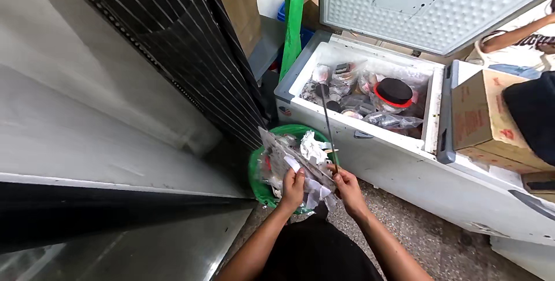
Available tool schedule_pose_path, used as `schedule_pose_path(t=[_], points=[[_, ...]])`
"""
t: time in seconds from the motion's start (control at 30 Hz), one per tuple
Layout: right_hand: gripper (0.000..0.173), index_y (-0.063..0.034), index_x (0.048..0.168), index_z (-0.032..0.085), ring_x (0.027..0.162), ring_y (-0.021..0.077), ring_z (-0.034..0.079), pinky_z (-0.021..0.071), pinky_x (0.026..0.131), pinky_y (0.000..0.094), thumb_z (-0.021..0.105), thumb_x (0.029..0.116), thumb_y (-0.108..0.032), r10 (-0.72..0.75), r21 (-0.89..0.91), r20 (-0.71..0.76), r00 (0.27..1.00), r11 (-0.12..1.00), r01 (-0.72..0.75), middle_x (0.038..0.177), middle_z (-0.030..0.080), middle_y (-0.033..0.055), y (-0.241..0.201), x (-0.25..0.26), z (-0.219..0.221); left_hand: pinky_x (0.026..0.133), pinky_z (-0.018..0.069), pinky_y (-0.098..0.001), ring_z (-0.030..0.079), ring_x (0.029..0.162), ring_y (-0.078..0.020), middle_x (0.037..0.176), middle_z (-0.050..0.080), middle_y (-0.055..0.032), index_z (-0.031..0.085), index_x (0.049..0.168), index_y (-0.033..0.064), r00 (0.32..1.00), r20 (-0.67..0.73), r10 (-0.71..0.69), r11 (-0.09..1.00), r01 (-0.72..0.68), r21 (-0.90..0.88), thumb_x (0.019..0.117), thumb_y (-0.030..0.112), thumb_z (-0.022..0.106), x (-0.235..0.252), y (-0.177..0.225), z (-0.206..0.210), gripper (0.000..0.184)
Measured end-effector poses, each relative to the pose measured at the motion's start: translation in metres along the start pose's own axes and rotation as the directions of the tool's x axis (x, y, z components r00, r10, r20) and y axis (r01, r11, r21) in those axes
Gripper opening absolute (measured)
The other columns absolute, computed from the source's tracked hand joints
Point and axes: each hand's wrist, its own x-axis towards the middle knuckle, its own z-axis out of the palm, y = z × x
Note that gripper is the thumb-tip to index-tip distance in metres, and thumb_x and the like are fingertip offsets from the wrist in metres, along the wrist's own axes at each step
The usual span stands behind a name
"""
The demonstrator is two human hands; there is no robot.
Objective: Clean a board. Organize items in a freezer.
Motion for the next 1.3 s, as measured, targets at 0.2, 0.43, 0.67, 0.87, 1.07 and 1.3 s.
schedule_pose_path(t=[0.2,0.43,0.67,0.87,1.07,1.3], points=[[0.060,-0.0081,0.125,0.069,0.115,0.0171,0.065,0.0586,0.092,0.0352,0.078,0.0814,-0.048,-0.056,-0.252,0.186,0.981,0.962,0.102,0.141,0.059,0.0092,-0.021,0.007,0.002,0.070,0.0557,-0.0260,0.062,0.070,-0.0050,0.078,0.061,-0.0012,0.058,0.106,-0.0032,0.996,-0.009,-0.090,0.993,0.089,-0.075,0.1033,0.008,0.043,-0.001,-0.008,0.008,0.019],[0.032,-0.0107,0.124,0.068,0.080,0.0223,0.070,0.0577,0.078,0.0487,0.059,0.1006,-0.030,0.030,-0.680,0.093,0.995,0.732,0.042,0.091,0.073,0.0078,-0.017,0.028,0.010,0.097,0.0507,-0.0458,0.060,0.110,-0.0293,0.119,0.060,-0.0236,0.060,0.121,-0.0077,0.931,-0.254,-0.263,0.958,0.282,0.043,0.1071,0.011,0.043,0.019,-0.011,0.017,0.029],[0.028,-0.0055,0.123,0.064,0.063,0.0212,0.060,0.0525,0.064,0.0448,0.054,0.1035,-0.022,-0.039,-0.584,-0.033,0.999,0.812,0.012,0.077,0.063,0.0089,0.021,0.042,-0.004,0.097,0.0508,-0.0531,0.061,0.113,-0.0372,0.124,0.061,-0.0293,0.056,0.131,-0.0076,0.663,-0.481,-0.573,0.819,0.485,-0.307,0.1134,0.026,0.037,0.058,-0.041,0.010,0.042],[0.032,0.0005,0.127,0.060,0.061,0.0123,0.061,0.0547,0.056,0.0325,0.052,0.1037,-0.020,0.004,-0.369,0.013,1.000,0.930,0.001,0.084,0.066,0.0068,0.051,0.049,-0.059,0.104,0.0442,-0.0603,0.055,0.125,-0.0425,0.136,0.056,-0.0315,0.054,0.139,-0.0053,0.736,-0.467,-0.490,0.847,0.528,-0.058,0.1127,0.034,0.037,0.089,-0.068,-0.060,0.051],[0.024,0.0007,0.118,0.061,0.054,0.0093,0.060,0.0540,0.050,0.0285,0.052,0.1015,-0.015,-0.005,-0.365,0.026,1.000,0.931,0.014,0.078,0.065,0.0034,0.053,0.040,-0.108,0.076,0.0550,-0.0641,0.069,0.084,-0.0443,0.088,0.068,-0.0255,0.062,0.119,-0.0004,0.996,-0.077,-0.042,0.620,0.087,0.780,0.0985,0.041,0.066,0.104,-0.030,-0.113,0.046],[0.025,0.0002,0.120,0.064,0.057,0.0078,0.057,0.0501,0.052,0.0266,0.054,0.1011,-0.013,-0.033,-0.486,-0.064,0.997,0.874,-0.002,0.080,0.065,0.0038,0.056,0.017,-0.174,0.091,0.0520,-0.0666,0.068,0.108,-0.0459,0.113,0.071,-0.0254,0.072,0.116,0.0025,0.964,-0.227,-0.141,0.368,0.264,0.892,0.1036,0.044,0.058,0.145,-0.039,-0.141,0.045]])
